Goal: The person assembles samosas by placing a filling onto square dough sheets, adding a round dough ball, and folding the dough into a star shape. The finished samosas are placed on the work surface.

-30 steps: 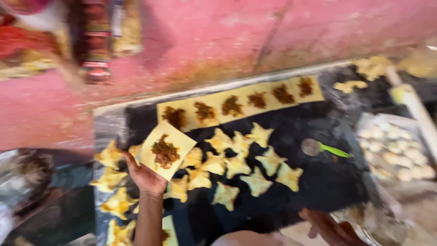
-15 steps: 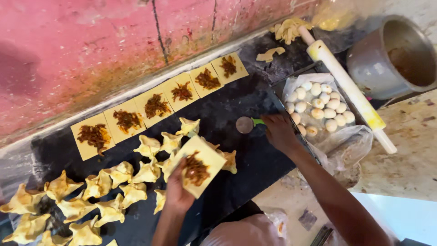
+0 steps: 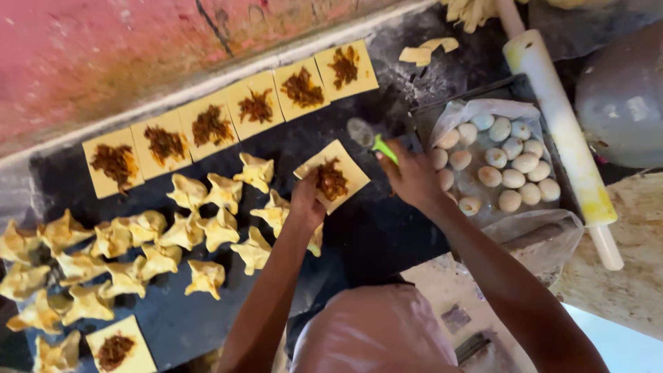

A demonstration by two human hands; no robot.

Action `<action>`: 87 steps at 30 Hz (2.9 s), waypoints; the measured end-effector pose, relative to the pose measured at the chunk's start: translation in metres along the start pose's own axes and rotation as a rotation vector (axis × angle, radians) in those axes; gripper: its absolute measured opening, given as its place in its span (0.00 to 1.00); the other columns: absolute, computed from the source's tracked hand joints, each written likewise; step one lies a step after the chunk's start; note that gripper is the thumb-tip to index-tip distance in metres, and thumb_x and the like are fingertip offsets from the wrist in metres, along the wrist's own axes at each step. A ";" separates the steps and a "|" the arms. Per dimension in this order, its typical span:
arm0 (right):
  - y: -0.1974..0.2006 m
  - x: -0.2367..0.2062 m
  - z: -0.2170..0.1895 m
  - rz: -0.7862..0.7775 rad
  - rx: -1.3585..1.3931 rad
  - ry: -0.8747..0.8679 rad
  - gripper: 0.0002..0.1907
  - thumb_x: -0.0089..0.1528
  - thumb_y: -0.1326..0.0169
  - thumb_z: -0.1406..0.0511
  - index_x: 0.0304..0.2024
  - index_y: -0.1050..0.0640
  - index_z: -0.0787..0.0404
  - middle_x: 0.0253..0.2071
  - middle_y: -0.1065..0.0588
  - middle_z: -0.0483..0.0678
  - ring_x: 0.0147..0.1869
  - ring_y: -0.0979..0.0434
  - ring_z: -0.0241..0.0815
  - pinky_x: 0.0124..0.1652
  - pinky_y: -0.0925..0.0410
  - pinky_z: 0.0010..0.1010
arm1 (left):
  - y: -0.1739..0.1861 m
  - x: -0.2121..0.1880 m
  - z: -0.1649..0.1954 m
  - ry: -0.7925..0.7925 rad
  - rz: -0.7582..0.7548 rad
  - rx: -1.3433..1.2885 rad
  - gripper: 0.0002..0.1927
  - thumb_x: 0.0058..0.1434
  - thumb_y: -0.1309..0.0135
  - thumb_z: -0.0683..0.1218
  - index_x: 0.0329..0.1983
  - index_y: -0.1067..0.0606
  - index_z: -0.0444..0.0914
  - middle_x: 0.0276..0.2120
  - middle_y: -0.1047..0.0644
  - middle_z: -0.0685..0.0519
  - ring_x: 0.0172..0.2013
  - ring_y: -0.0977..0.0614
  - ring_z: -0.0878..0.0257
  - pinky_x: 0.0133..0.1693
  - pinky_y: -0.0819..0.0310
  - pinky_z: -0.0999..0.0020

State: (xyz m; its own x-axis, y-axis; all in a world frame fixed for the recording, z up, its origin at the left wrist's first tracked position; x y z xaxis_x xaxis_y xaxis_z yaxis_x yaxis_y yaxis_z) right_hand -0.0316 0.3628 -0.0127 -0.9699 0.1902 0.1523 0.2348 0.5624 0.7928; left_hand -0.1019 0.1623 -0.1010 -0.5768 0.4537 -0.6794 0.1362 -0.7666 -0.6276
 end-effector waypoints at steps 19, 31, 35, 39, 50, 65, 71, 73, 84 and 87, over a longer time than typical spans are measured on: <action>-0.061 0.027 -0.001 -0.157 -0.360 0.097 0.27 0.69 0.54 0.55 0.70 0.33 0.52 0.20 0.23 0.59 0.23 0.22 0.63 0.28 0.28 0.55 | 0.008 0.006 -0.010 -0.166 0.079 -0.021 0.19 0.75 0.63 0.47 0.58 0.28 0.32 0.50 0.20 0.45 0.48 0.16 0.53 0.51 0.19 0.55; 0.002 -0.074 -0.001 -0.068 -0.329 0.025 0.23 0.68 0.48 0.56 0.64 0.26 0.50 0.26 0.22 0.52 0.27 0.22 0.54 0.29 0.30 0.45 | 0.008 -0.022 -0.001 -0.072 -0.069 -0.133 0.23 0.76 0.66 0.52 0.62 0.30 0.34 0.55 0.21 0.44 0.54 0.19 0.52 0.60 0.26 0.54; 0.027 -0.053 -0.029 0.186 -0.108 0.216 0.28 0.66 0.46 0.55 0.66 0.29 0.59 0.48 0.22 0.56 0.48 0.23 0.57 0.46 0.30 0.45 | -0.006 -0.085 0.020 -0.199 -0.309 -0.315 0.30 0.73 0.63 0.60 0.68 0.33 0.36 0.62 0.26 0.44 0.60 0.23 0.50 0.63 0.33 0.48; 0.030 -0.043 -0.040 0.157 0.478 0.108 0.22 0.70 0.45 0.61 0.65 0.29 0.60 0.54 0.24 0.55 0.55 0.21 0.47 0.51 0.29 0.35 | -0.055 -0.108 0.020 -0.206 -0.692 -0.360 0.43 0.71 0.60 0.71 0.73 0.38 0.32 0.66 0.29 0.41 0.63 0.26 0.46 0.67 0.36 0.46; 0.110 -0.128 0.099 0.145 0.219 -0.575 0.19 0.63 0.43 0.65 0.56 0.21 0.55 0.45 0.18 0.52 0.41 0.16 0.45 0.39 0.23 0.33 | -0.018 -0.099 -0.044 0.056 0.009 -0.038 0.18 0.69 0.52 0.51 0.56 0.26 0.36 0.49 0.20 0.48 0.48 0.18 0.54 0.53 0.24 0.54; 0.110 -0.106 -0.023 0.097 0.248 0.025 0.19 0.60 0.39 0.64 0.53 0.22 0.61 0.60 0.25 0.55 0.62 0.21 0.52 0.56 0.27 0.37 | -0.046 -0.119 -0.057 0.062 -0.175 -0.138 0.19 0.68 0.52 0.50 0.58 0.27 0.36 0.52 0.20 0.49 0.52 0.18 0.57 0.57 0.25 0.58; 0.067 -0.061 -0.109 -0.247 0.256 0.474 0.29 0.63 0.43 0.70 0.67 0.32 0.72 0.71 0.37 0.61 0.75 0.39 0.61 0.66 0.41 0.47 | -0.049 -0.130 -0.037 -0.011 -0.212 -0.120 0.19 0.72 0.55 0.53 0.57 0.28 0.37 0.46 0.19 0.50 0.45 0.17 0.61 0.48 0.21 0.64; 0.060 -0.054 -0.113 -0.301 0.311 0.465 0.28 0.64 0.44 0.70 0.67 0.31 0.69 0.73 0.37 0.58 0.76 0.39 0.59 0.67 0.40 0.44 | -0.041 -0.134 -0.032 -0.012 -0.215 -0.110 0.18 0.73 0.56 0.52 0.57 0.28 0.37 0.45 0.19 0.51 0.43 0.17 0.62 0.45 0.21 0.66; 0.044 -0.059 -0.135 -0.472 0.569 0.324 0.31 0.68 0.49 0.71 0.73 0.39 0.68 0.76 0.39 0.57 0.80 0.44 0.52 0.70 0.45 0.37 | -0.020 -0.175 -0.025 -0.094 -0.147 -0.060 0.22 0.61 0.44 0.44 0.59 0.27 0.38 0.46 0.19 0.52 0.44 0.16 0.63 0.45 0.20 0.67; 0.043 -0.038 -0.127 -0.384 0.690 0.118 0.31 0.67 0.48 0.69 0.73 0.38 0.64 0.71 0.33 0.53 0.73 0.36 0.43 0.66 0.39 0.31 | -0.016 -0.187 -0.025 -0.230 -0.155 0.079 0.28 0.55 0.38 0.36 0.60 0.28 0.38 0.46 0.20 0.55 0.46 0.17 0.67 0.46 0.22 0.71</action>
State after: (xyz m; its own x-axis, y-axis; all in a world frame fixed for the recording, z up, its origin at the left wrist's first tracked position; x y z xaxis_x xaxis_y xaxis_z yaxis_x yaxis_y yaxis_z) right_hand 0.0072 0.2774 0.0905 -0.9825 -0.1829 0.0345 -0.1675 0.9499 0.2640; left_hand 0.0238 0.1011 0.0265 -0.7545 0.4604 -0.4678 -0.0258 -0.7329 -0.6798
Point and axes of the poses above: each hand's wrist, its own x-axis towards the middle knuckle, its own y-axis out of the back of the hand, z = x × y, the point moved 4 cm from there along x, towards the middle knuckle
